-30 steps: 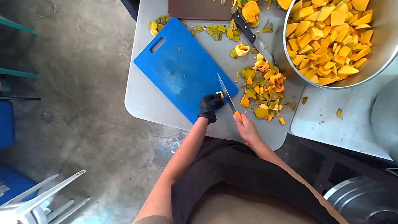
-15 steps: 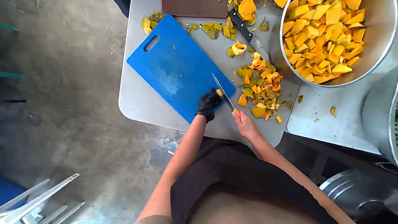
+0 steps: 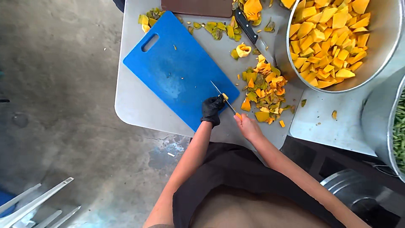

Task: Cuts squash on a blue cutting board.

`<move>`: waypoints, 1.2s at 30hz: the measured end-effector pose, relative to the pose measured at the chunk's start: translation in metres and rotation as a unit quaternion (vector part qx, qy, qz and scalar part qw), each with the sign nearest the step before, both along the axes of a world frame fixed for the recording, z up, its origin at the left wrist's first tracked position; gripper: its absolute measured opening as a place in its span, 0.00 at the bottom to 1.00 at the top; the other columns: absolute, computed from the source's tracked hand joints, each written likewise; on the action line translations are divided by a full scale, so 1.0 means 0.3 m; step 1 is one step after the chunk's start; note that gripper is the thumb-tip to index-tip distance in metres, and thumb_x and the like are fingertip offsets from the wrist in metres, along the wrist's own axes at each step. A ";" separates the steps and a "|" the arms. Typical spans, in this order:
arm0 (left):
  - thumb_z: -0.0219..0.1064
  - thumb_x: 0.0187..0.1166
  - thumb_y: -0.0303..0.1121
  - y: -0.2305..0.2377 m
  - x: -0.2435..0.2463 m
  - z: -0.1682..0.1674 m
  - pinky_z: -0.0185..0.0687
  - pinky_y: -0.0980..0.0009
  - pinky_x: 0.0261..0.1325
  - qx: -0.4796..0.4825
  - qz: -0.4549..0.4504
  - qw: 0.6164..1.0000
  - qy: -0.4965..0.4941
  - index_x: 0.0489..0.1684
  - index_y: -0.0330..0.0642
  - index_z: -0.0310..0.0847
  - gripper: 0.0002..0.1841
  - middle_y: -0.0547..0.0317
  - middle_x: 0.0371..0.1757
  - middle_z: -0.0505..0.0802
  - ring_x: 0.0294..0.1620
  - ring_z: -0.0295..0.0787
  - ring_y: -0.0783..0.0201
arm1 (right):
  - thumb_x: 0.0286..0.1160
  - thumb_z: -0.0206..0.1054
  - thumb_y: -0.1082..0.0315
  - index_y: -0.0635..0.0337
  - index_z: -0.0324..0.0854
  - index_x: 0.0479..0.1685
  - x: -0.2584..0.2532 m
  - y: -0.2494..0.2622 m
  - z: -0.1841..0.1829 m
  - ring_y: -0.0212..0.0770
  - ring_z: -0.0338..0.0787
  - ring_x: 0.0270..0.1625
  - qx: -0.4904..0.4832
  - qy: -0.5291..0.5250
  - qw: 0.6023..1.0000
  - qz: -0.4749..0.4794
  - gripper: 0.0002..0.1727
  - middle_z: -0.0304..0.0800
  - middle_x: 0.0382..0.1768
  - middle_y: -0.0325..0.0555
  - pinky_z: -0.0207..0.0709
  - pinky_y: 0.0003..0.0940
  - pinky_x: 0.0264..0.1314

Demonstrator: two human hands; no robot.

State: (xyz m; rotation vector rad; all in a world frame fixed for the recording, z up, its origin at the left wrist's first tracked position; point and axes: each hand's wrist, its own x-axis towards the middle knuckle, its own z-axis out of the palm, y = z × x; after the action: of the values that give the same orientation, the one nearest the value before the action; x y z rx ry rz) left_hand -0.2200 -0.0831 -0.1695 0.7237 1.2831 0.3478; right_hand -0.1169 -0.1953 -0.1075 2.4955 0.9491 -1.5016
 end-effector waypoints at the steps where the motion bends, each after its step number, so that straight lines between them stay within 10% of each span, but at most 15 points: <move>1: 0.67 0.83 0.28 0.002 -0.002 -0.001 0.86 0.71 0.44 -0.001 0.002 1.000 -0.003 0.51 0.26 0.82 0.10 0.51 0.38 0.89 0.34 0.85 0.68 | 0.96 0.44 0.48 0.71 0.76 0.64 0.002 -0.002 -0.026 0.62 0.90 0.59 0.000 0.005 1.000 0.000 0.30 0.89 0.50 0.67 0.79 0.58 0.64; 10: 0.64 0.83 0.25 0.010 -0.042 -0.004 0.88 0.63 0.45 0.041 -0.031 0.998 0.036 0.64 0.29 0.75 0.15 0.43 0.47 0.88 0.39 0.87 0.60 | 0.95 0.48 0.49 0.72 0.76 0.65 -0.027 -0.022 -0.147 0.66 0.90 0.59 0.049 0.012 0.998 -0.041 0.30 0.90 0.50 0.70 0.78 0.60 0.65; 16: 0.57 0.81 0.26 0.011 -0.132 -0.027 0.86 0.66 0.43 0.170 -0.087 0.982 0.002 0.66 0.31 0.75 0.18 0.49 0.45 0.88 0.38 0.86 0.66 | 0.96 0.44 0.47 0.69 0.77 0.53 0.011 -0.014 -0.127 0.42 0.78 0.24 0.083 0.149 0.976 -0.139 0.30 0.75 0.26 0.48 0.77 0.40 0.33; 22: 0.55 0.85 0.28 0.075 -0.045 -0.010 0.78 0.41 0.67 0.310 -0.282 0.896 0.147 0.75 0.35 0.77 0.21 0.30 0.62 0.87 0.64 0.84 0.36 | 0.97 0.46 0.54 0.70 0.78 0.53 0.048 -0.068 -0.011 0.31 0.73 0.19 0.198 0.186 0.945 -0.182 0.25 0.72 0.22 0.39 0.74 0.27 0.26; 26: 0.61 0.85 0.33 0.093 0.006 0.005 0.77 0.37 0.67 0.307 -0.332 0.868 0.206 0.71 0.34 0.78 0.19 0.30 0.64 0.86 0.66 0.84 0.34 | 0.94 0.48 0.51 0.69 0.81 0.59 0.071 -0.148 0.009 0.38 0.80 0.28 0.279 0.097 0.944 -0.149 0.27 0.80 0.27 0.45 0.78 0.38 0.38; 32: 0.62 0.86 0.30 0.045 0.184 0.097 0.86 0.52 0.49 0.274 -0.234 0.932 0.038 0.71 0.32 0.74 0.18 0.38 0.48 0.89 0.41 0.89 0.51 | 0.94 0.46 0.53 0.72 0.80 0.62 0.224 -0.215 0.101 0.39 0.81 0.26 0.359 0.004 0.903 -0.236 0.28 0.81 0.27 0.47 0.80 0.39 0.35; 36: 0.60 0.89 0.34 0.022 0.525 0.353 0.87 0.48 0.56 0.305 -0.282 0.904 -0.098 0.78 0.38 0.71 0.21 0.36 0.58 0.89 0.50 0.90 0.47 | 0.98 0.35 0.51 0.65 0.73 0.47 0.454 -0.195 0.151 0.29 0.73 0.13 0.397 0.101 0.794 -0.449 0.28 0.71 0.17 0.35 0.75 0.25 0.16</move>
State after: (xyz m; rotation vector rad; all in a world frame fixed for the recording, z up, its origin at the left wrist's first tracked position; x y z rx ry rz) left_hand -0.0625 -0.0764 -0.0635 1.5110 0.7104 0.3334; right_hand 0.0192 -0.2537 -0.0623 3.8404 0.4004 -1.8702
